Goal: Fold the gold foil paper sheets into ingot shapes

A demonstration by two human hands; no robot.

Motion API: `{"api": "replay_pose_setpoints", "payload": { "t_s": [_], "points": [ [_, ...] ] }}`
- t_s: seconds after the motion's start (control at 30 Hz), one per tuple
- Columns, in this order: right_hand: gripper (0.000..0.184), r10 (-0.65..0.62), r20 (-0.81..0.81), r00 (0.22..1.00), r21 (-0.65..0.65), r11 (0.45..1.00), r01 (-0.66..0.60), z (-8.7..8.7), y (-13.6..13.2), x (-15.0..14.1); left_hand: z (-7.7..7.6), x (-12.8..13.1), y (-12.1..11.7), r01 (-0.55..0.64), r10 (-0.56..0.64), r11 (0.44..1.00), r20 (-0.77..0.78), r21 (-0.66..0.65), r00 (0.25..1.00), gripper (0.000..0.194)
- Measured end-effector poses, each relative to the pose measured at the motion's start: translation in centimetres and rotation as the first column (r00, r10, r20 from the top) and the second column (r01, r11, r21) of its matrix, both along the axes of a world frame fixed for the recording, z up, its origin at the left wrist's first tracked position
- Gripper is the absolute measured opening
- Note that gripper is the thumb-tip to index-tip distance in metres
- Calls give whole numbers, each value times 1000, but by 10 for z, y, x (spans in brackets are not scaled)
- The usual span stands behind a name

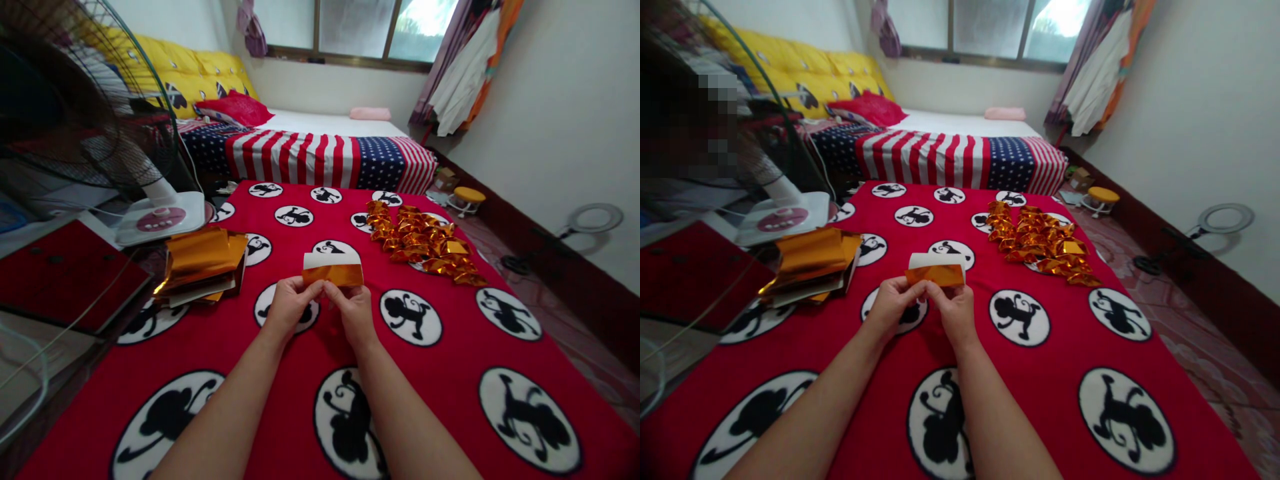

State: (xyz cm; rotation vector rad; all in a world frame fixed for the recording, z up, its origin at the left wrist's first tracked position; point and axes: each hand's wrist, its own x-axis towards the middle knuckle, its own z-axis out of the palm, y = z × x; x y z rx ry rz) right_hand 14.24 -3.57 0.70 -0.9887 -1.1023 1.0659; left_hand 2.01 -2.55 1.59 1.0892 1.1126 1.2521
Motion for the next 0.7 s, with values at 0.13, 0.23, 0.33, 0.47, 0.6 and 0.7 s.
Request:
{"api": "replay_pose_setpoints", "payload": {
  "t_s": [0.13,0.23,0.33,0.47,0.6,0.7],
  "points": [
    [21,-48,-40,998,-17,999,47,-4,1,4,0,1,0,13,-13,1000,-9,-2,1000,34],
    [26,-75,-30,997,-13,997,74,-7,1,6,0,0,0,23,-23,1000,-28,-6,999,33],
    [33,-100,-32,994,4,995,100,-9,1,8,-2,-1,1,18,-18,1000,-43,-9,999,32],
    [40,-94,-7,996,14,995,94,-8,2,10,-6,-4,2,8,-8,1000,-49,-3,999,32],
    [44,-70,-18,997,25,997,70,-6,1,11,-7,-5,3,-3,3,1000,-45,6,999,31],
    [44,-49,-65,997,20,999,51,-7,1,11,-6,-7,3,1,-1,1000,-53,-1,999,32]
  ]
}}
